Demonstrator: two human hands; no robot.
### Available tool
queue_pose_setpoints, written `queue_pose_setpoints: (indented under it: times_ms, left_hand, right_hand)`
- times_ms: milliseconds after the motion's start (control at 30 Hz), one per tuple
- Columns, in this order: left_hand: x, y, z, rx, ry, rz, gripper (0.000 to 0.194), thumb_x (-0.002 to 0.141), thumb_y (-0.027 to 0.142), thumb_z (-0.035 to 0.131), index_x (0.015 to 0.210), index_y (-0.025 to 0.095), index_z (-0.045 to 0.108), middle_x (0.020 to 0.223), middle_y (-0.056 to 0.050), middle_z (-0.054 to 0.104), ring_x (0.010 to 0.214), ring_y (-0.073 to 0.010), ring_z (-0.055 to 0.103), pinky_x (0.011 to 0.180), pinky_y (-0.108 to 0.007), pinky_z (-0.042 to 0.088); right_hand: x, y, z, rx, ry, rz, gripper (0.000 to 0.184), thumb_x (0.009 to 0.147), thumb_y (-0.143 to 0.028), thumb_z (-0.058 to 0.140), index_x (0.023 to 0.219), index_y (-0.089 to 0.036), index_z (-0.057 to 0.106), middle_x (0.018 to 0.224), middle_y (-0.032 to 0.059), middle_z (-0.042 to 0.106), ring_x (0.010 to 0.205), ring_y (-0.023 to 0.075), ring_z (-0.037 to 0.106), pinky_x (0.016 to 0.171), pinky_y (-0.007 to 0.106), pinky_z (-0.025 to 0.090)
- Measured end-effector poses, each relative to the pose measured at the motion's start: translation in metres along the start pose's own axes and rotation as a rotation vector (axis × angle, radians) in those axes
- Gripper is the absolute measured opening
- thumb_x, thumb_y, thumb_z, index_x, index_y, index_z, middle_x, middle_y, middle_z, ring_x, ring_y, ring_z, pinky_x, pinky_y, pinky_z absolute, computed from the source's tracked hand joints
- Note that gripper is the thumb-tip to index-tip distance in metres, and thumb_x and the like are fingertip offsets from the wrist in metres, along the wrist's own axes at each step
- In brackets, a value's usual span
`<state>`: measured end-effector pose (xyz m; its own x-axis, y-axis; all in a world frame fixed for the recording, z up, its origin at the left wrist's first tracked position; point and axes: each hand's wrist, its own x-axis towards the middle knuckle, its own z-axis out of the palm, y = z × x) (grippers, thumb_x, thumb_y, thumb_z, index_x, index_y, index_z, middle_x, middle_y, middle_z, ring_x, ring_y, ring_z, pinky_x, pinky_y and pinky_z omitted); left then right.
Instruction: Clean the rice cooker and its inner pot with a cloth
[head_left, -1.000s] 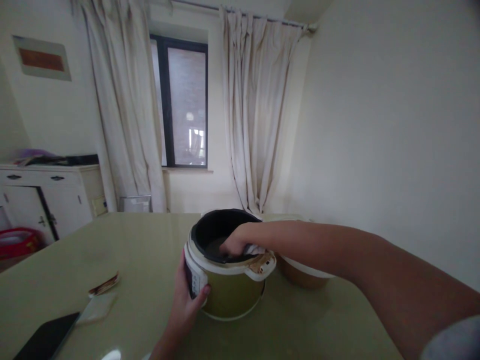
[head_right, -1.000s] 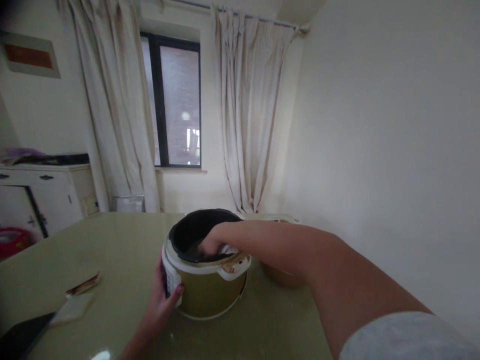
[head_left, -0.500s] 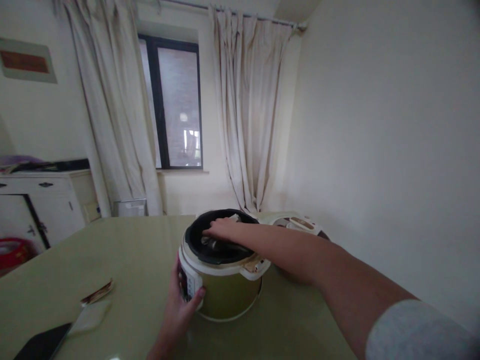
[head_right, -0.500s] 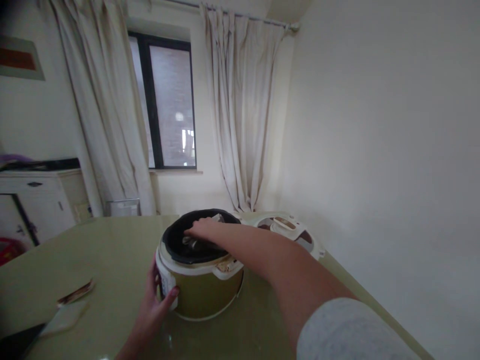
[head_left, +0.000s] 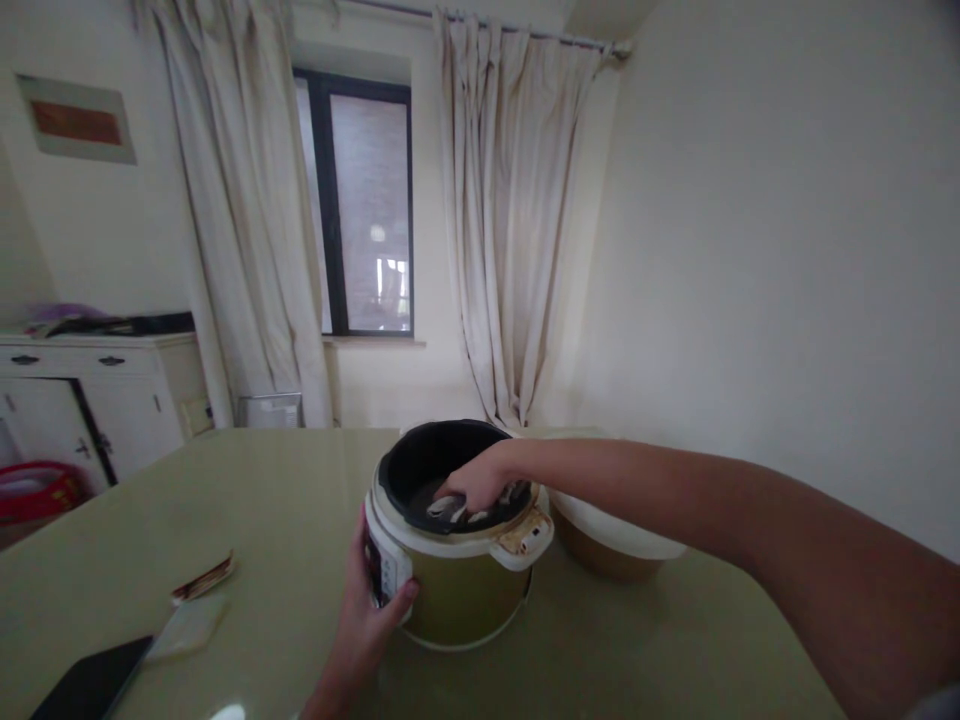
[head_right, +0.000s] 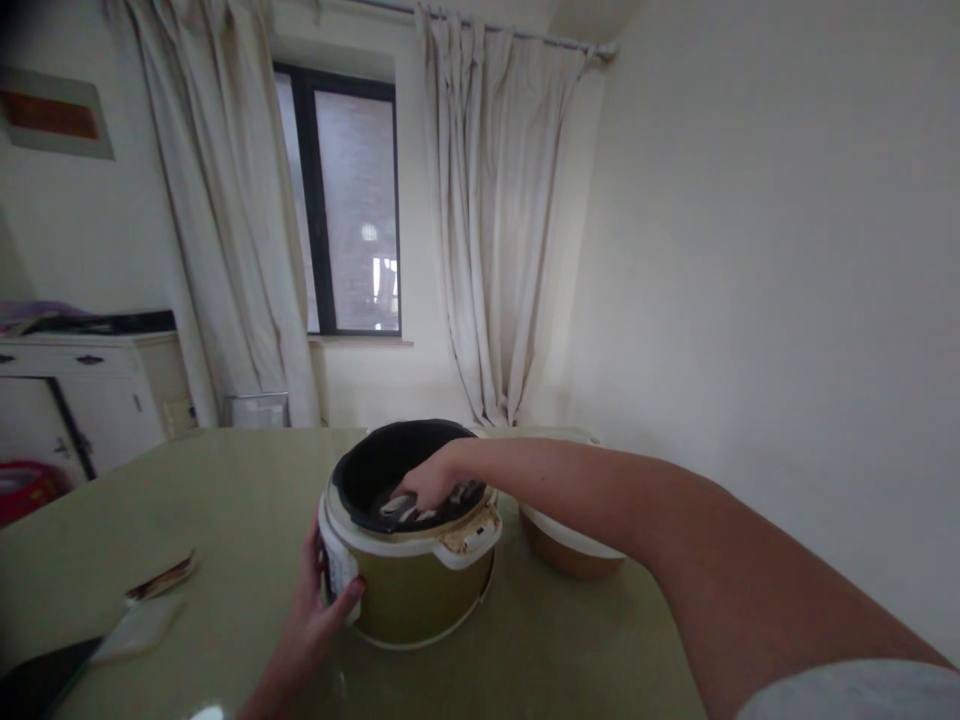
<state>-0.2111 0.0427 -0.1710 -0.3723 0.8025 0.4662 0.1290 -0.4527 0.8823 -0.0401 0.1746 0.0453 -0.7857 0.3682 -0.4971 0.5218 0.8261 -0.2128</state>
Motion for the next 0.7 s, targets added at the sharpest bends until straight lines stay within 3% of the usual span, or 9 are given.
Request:
queue_pose_setpoints:
  times_ms: [33,100,167,233,333,400,467,600,700]
  left_hand:
    - [0.0,0.0,0.0,0.001,-0.008,0.001,0.119,0.076,0.06,0.084,0.17,0.024,0.021,0.174,-0.019,0.033,0.159,-0.0423,0.035,0.127,-0.055,0.038]
    - [-0.001,0.001,0.0,0.011,-0.015,-0.005,0.117,0.078,0.059,0.083,0.17,0.024,0.02,0.173,-0.02,0.034,0.157,-0.0416,0.039,0.126,-0.054,0.04]
    - [-0.002,0.002,0.001,0.018,-0.006,-0.015,0.117,0.077,0.059,0.084,0.17,0.024,0.022,0.172,-0.02,0.036,0.154,-0.0416,0.044,0.125,-0.054,0.042]
    - [-0.002,0.002,0.001,0.011,0.016,-0.023,0.118,0.075,0.06,0.086,0.169,0.024,0.024,0.171,-0.02,0.038,0.152,-0.0416,0.047,0.123,-0.054,0.043]
    - [-0.003,0.003,0.001,-0.018,0.027,-0.04,0.122,0.071,0.061,0.088,0.168,0.025,0.024,0.17,-0.02,0.039,0.15,-0.0411,0.049,0.122,-0.054,0.045]
    - [-0.005,0.002,0.0,-0.028,0.029,-0.048,0.122,0.071,0.06,0.088,0.168,0.027,0.023,0.17,-0.019,0.039,0.15,-0.0405,0.049,0.121,-0.053,0.046]
    - [-0.006,0.002,-0.001,-0.008,0.035,-0.049,0.121,0.071,0.057,0.089,0.168,0.029,0.023,0.171,-0.018,0.038,0.15,-0.04,0.049,0.121,-0.054,0.046]
    - [-0.011,0.007,0.004,0.038,0.08,-0.029,0.116,0.074,0.057,0.087,0.168,0.029,0.025,0.171,-0.017,0.037,0.151,-0.0396,0.047,0.123,-0.056,0.042]
    - [-0.014,0.01,0.009,0.014,0.119,-0.012,0.113,0.076,0.059,0.084,0.168,0.028,0.028,0.167,-0.018,0.042,0.147,-0.0387,0.052,0.119,-0.054,0.047]
  right_hand:
    - [0.007,-0.005,-0.002,0.085,0.039,-0.046,0.046,0.08,-0.008,0.069,0.122,-0.025,0.074,0.103,-0.0017,0.08,0.09,0.0166,0.074,0.073,0.023,0.054]
    - [0.024,-0.015,-0.007,0.276,0.243,-0.058,0.041,0.075,-0.003,0.067,0.11,-0.022,0.075,0.1,-0.0011,0.079,0.09,0.017,0.072,0.073,0.022,0.053]
    - [0.04,-0.022,-0.01,0.413,0.506,0.025,0.039,0.074,-0.002,0.065,0.108,-0.018,0.074,0.102,0.0032,0.078,0.096,0.0203,0.07,0.076,0.024,0.052]
    - [0.048,-0.025,-0.009,0.452,0.654,0.106,0.043,0.078,-0.004,0.06,0.117,-0.018,0.071,0.108,0.006,0.077,0.101,0.0217,0.069,0.078,0.026,0.052]
    - [0.032,-0.02,-0.001,0.52,0.556,0.054,0.047,0.079,-0.002,0.053,0.118,-0.02,0.072,0.099,0.0021,0.077,0.088,0.0181,0.07,0.072,0.024,0.051]
    - [0.005,-0.011,0.0,0.557,0.385,-0.047,0.041,0.078,-0.003,0.056,0.11,-0.02,0.075,0.09,-0.0007,0.076,0.08,0.0161,0.068,0.07,0.023,0.051]
    - [-0.025,-0.004,-0.004,0.544,0.316,-0.172,0.032,0.076,-0.006,0.066,0.105,-0.017,0.075,0.09,-0.0011,0.075,0.082,0.0165,0.067,0.076,0.025,0.052]
    - [-0.064,-0.016,-0.007,0.285,0.598,-0.43,0.045,0.076,-0.024,0.083,0.119,-0.017,0.072,0.108,0.0036,0.071,0.102,0.0215,0.065,0.096,0.033,0.052]
    - [-0.06,-0.047,0.006,-0.068,0.663,-0.407,0.061,0.081,-0.031,0.083,0.139,-0.023,0.064,0.128,0.0107,0.063,0.113,0.0263,0.062,0.101,0.041,0.051]
